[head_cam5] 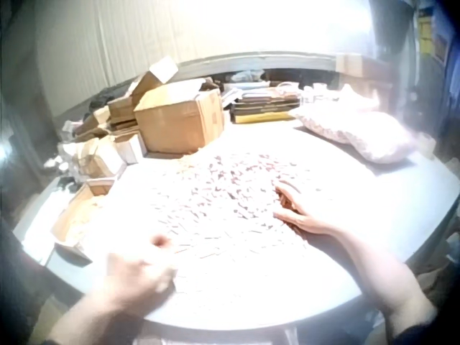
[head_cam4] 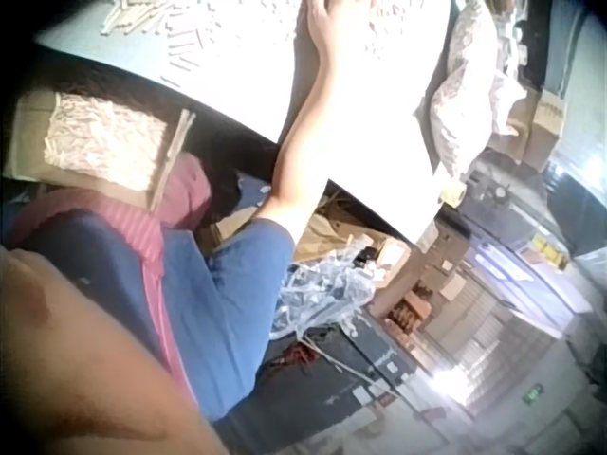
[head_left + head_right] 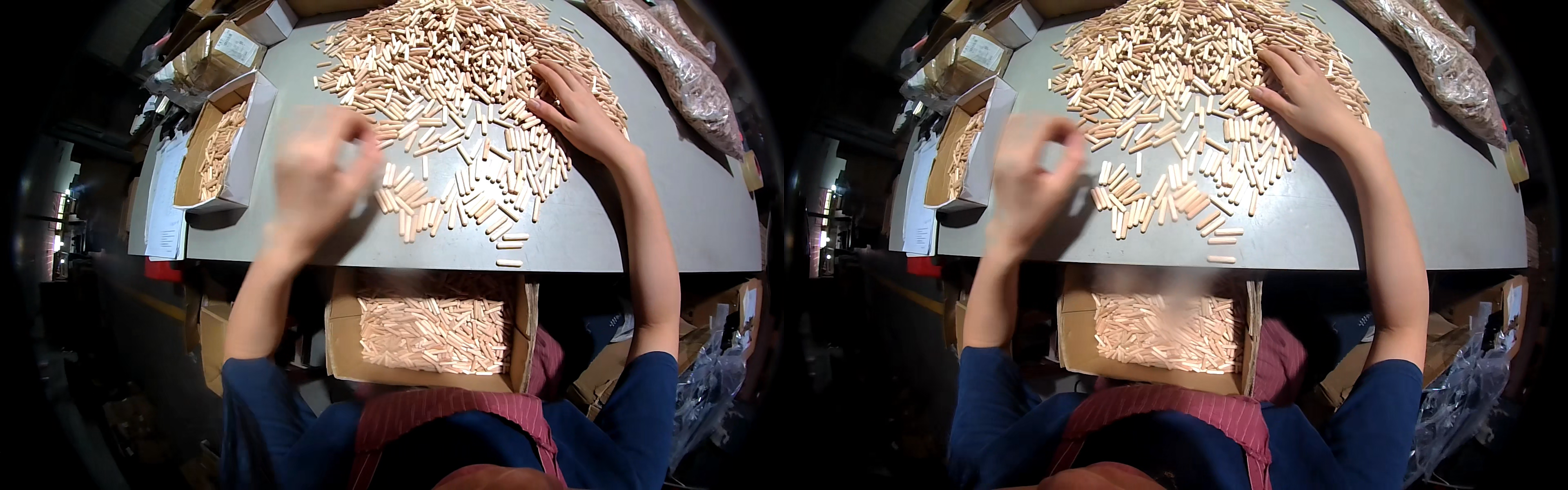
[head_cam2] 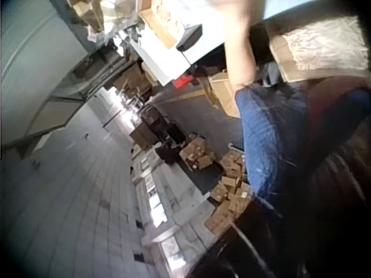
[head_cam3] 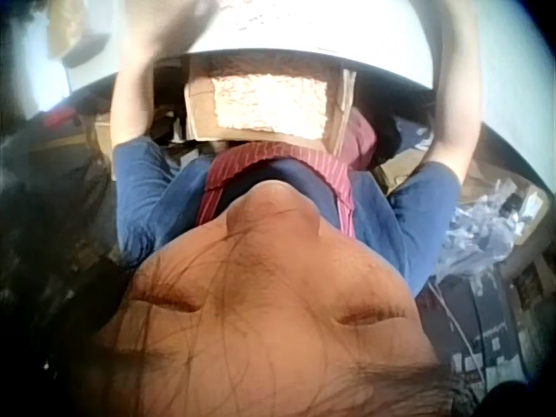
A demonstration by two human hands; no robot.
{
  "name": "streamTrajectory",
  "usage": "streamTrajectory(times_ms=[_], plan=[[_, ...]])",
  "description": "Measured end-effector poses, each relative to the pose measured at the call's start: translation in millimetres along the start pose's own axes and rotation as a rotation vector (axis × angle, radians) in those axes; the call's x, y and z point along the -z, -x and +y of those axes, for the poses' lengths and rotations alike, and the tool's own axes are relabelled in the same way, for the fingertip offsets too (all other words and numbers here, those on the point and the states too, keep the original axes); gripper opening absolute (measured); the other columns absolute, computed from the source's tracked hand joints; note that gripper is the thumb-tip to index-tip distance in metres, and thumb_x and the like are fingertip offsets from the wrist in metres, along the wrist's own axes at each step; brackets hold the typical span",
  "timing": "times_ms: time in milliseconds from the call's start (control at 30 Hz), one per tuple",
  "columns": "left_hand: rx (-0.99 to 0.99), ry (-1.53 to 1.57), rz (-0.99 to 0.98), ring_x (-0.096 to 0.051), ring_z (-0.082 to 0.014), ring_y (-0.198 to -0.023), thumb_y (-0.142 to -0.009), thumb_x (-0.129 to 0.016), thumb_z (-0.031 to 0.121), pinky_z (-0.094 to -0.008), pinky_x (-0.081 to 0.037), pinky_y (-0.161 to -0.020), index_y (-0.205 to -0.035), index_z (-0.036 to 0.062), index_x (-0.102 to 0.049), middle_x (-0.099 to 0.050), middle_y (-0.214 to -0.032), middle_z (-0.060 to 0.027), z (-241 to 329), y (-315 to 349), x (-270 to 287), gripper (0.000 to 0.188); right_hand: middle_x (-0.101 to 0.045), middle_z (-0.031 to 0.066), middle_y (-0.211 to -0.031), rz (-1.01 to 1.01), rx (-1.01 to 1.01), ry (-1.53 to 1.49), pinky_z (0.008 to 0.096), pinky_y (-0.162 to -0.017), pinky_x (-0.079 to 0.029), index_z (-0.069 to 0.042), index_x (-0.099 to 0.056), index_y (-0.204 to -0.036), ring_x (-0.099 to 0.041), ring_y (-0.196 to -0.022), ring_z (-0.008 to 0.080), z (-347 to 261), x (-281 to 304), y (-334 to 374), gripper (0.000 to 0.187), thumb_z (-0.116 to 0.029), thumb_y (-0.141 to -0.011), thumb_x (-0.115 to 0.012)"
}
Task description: The person repeatedly scoops small wooden pegs from a large pile on a table and places them into a cardboard box below. The hands move in a rhythmic, repetitive motion, transferring the pegs from the table surface into the box.
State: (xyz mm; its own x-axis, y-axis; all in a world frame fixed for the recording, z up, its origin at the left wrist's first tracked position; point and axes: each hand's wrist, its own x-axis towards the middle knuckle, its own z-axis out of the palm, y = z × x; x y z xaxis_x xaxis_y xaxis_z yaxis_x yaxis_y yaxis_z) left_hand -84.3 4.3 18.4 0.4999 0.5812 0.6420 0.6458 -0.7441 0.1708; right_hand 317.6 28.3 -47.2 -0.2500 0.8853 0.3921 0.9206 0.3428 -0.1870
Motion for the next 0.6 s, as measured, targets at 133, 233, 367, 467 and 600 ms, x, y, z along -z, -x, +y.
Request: streamTrajectory(times_ms=[133,233,367,467,600], plan=[[0.257,-0.195,0.291,-0.065,-0.0240,-0.095,-0.095,-0.075,0.017,-0.0367,-0.052,-0.084,-0.100,0.0064,-0.075,-0.073,-0.096,-0.0056,-68.4,3.7,65.5,0.011,-0.046,0.0196,-0.164,-0.011,-0.008,0.000,0.0464,-0.126,-0.036,-0.003,-0.048,-0.157,-0.041,-0.152,0.0389,-1.1,3.0,0.7,0.070,-0.050,-0.106,-0.061],[0.332,-0.502,0.315,-0.065,-0.0261,-0.101,-0.097,-0.071,0.014,-0.0400,-0.051,-0.092,-0.106,0.0070,-0.077,-0.074,-0.103,-0.0079,-110.0,19.4,110.1,0.013,-0.045,0.0201,-0.164,-0.023,-0.014,-0.024,0.0466,-0.126,-0.035,-0.003,-0.047,-0.157,-0.040,-0.152,0.0393,-2.7,2.7,-2.8,0.070,-0.049,-0.106,-0.061],[0.291,-0.566,0.190,-0.066,-0.0292,-0.112,-0.099,-0.068,0.013,-0.0419,-0.050,-0.100,-0.117,0.0073,-0.076,-0.074,-0.118,-0.0109,-128.8,50.6,100.7,0.020,-0.044,0.0206,-0.165,-0.043,-0.037,-0.029,0.0466,-0.127,-0.034,-0.002,-0.047,-0.158,-0.039,-0.153,0.0397,-0.6,2.1,-1.9,0.071,-0.049,-0.106,-0.061],[0.243,-0.255,0.080,-0.063,-0.0339,-0.122,-0.097,-0.066,0.008,-0.0431,-0.046,-0.108,-0.120,0.0067,-0.074,-0.071,-0.126,-0.0130,-77.9,59.4,67.7,0.024,-0.044,0.0205,-0.165,-0.031,-0.035,-0.041,0.0461,-0.127,-0.033,-0.002,-0.047,-0.158,-0.038,-0.154,0.0386,2.3,0.3,-1.8,0.071,-0.049,-0.106,-0.061],[0.160,0.133,-0.128,-0.060,-0.0374,-0.130,-0.098,-0.066,0.008,-0.0471,-0.044,-0.114,-0.131,0.0023,-0.068,-0.067,-0.137,-0.0181,-31.1,66.1,19.8,0.033,-0.045,0.0205,-0.165,-0.033,-0.044,-0.058,0.0455,-0.128,-0.032,-0.003,-0.048,-0.157,-0.038,-0.155,0.0375,-2.7,3.7,-2.8,0.072,-0.050,-0.105,-0.062]])
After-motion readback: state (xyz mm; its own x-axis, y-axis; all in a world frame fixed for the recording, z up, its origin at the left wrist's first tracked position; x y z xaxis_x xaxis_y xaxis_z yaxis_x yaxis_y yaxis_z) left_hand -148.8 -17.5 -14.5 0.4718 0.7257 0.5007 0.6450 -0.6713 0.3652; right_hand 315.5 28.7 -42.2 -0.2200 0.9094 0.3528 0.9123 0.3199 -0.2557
